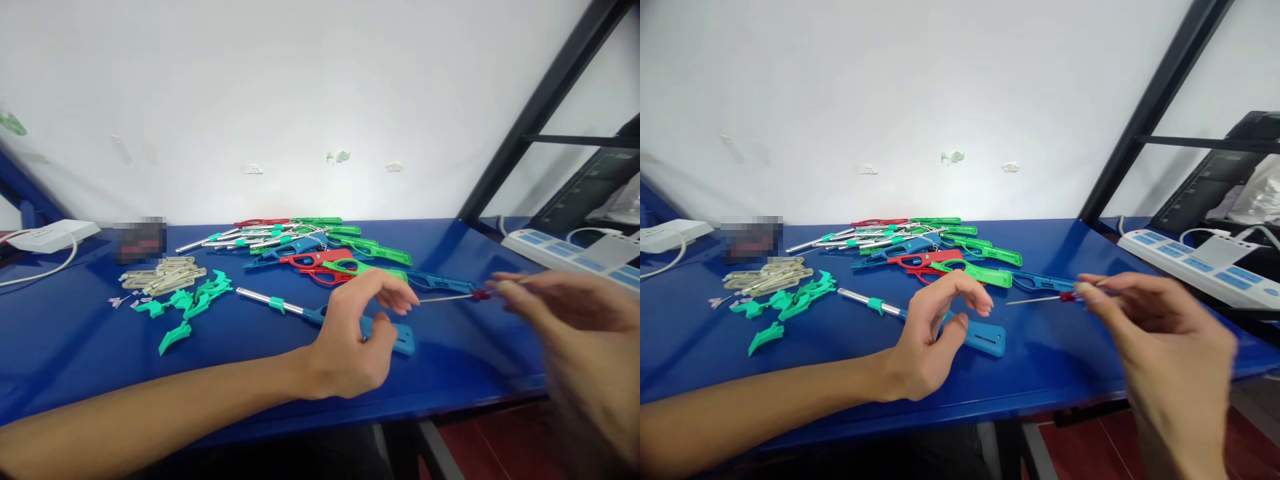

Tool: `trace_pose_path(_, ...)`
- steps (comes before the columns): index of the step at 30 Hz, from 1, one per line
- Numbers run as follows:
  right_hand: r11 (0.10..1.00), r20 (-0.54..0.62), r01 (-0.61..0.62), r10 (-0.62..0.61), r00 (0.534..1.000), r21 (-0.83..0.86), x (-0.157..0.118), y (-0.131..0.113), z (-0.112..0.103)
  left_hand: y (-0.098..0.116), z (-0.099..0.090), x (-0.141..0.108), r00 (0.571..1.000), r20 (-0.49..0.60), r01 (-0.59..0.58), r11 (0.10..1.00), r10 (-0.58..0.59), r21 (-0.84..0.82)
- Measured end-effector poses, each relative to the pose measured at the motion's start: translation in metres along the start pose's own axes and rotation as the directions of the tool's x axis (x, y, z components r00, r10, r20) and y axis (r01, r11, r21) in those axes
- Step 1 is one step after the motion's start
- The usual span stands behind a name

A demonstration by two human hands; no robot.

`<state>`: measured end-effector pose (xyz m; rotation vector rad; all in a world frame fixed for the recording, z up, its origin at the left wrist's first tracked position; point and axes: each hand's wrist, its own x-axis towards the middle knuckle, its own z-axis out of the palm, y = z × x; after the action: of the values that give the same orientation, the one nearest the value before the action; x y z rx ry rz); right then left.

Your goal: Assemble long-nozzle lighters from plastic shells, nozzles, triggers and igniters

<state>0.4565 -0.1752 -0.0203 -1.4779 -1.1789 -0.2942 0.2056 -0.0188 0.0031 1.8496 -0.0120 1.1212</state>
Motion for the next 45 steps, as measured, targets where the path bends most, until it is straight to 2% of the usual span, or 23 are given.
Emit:
trace_pose_path(2, 0.997, 0.079, -0.018, 0.024, 0.997, -0.079, -0.001, -0.008, 0.019, 0.006, -0.019, 0.005, 0.989, 0.062, -0.141, 0.98, 0.134, 0.143)
trace_pose_path(4, 0.989, 0.146, -0.002, 0.024, 0.989, -0.148, -0.002, -0.018, 0.032, 0.014, -0.048, 0.006, 0.97, 0.191, -0.212, 0.912, 0.153, 0.351)
trace_pose_path(6, 0.976, 0.137, 0.022, 0.008, 0.991, -0.217, -0.002, -0.028, 0.038, 0.023, -0.081, 0.002, 0.959, 0.278, -0.206, 0.804, 0.053, 0.557)
trace_pose_path(8, 0.966, 0.132, 0.058, -0.025, 0.991, -0.251, -0.006, -0.041, 0.044, 0.03, -0.112, -0.008, 0.939, 0.321, -0.169, 0.652, -0.121, 0.739)
trace_pose_path(9, 0.966, 0.171, 0.088, -0.046, 0.984, -0.243, -0.009, -0.049, 0.049, 0.032, -0.126, -0.015, 0.918, 0.335, -0.164, 0.566, -0.212, 0.808)
trace_pose_path(11, 0.966, 0.341, 0.175, -0.101, 0.935, -0.193, -0.016, -0.064, 0.062, 0.032, -0.145, -0.027, 0.888, 0.335, -0.175, 0.444, -0.315, 0.879)
trace_pose_path(14, 0.938, 0.557, 0.296, -0.149, 0.817, -0.183, -0.027, -0.081, 0.085, 0.025, -0.159, -0.039, 0.859, 0.384, -0.245, 0.385, -0.34, 0.89)
trace_pose_path(17, 0.922, 0.611, 0.344, -0.17, 0.773, -0.18, -0.032, -0.086, 0.096, 0.018, -0.161, -0.04, 0.855, 0.424, -0.29, 0.401, -0.299, 0.869)
trace_pose_path(22, 0.945, 0.606, 0.311, -0.188, 0.773, -0.103, -0.035, -0.089, 0.09, 0.024, -0.15, -0.041, 0.866, 0.446, -0.322, 0.429, -0.227, 0.844)
trace_pose_path(27, 0.938, 0.613, 0.346, -0.286, 0.736, 0.023, -0.039, -0.101, 0.086, 0.038, -0.129, -0.046, 0.865, 0.5, -0.421, 0.502, -0.028, 0.756)
trace_pose_path(31, 0.922, 0.588, 0.385, -0.331, 0.738, 0.036, -0.042, -0.105, 0.079, 0.045, -0.118, -0.047, 0.861, 0.506, -0.445, 0.568, 0.057, 0.693)
trace_pose_path(34, 0.916, 0.588, 0.401, -0.337, 0.736, 0.022, -0.046, -0.105, 0.074, 0.048, -0.114, -0.048, 0.844, 0.532, -0.459, 0.605, 0.068, 0.651)
trace_pose_path(37, 0.898, 0.558, 0.438, -0.348, 0.753, -0.031, -0.052, -0.103, 0.074, 0.05, -0.112, -0.053, 0.84, 0.54, -0.45, 0.628, 0.056, 0.635)
trace_pose_path(40, 0.874, 0.538, 0.478, -0.363, 0.761, -0.088, -0.056, -0.103, 0.076, 0.053, -0.112, -0.058, 0.842, 0.536, -0.454, 0.626, 0.068, 0.634)
trace_pose_path(45, 0.847, 0.528, 0.523, -0.403, 0.747, -0.093, -0.055, -0.11, 0.077, 0.058, -0.113, -0.054, 0.836, 0.541, -0.484, 0.591, 0.094, 0.646)
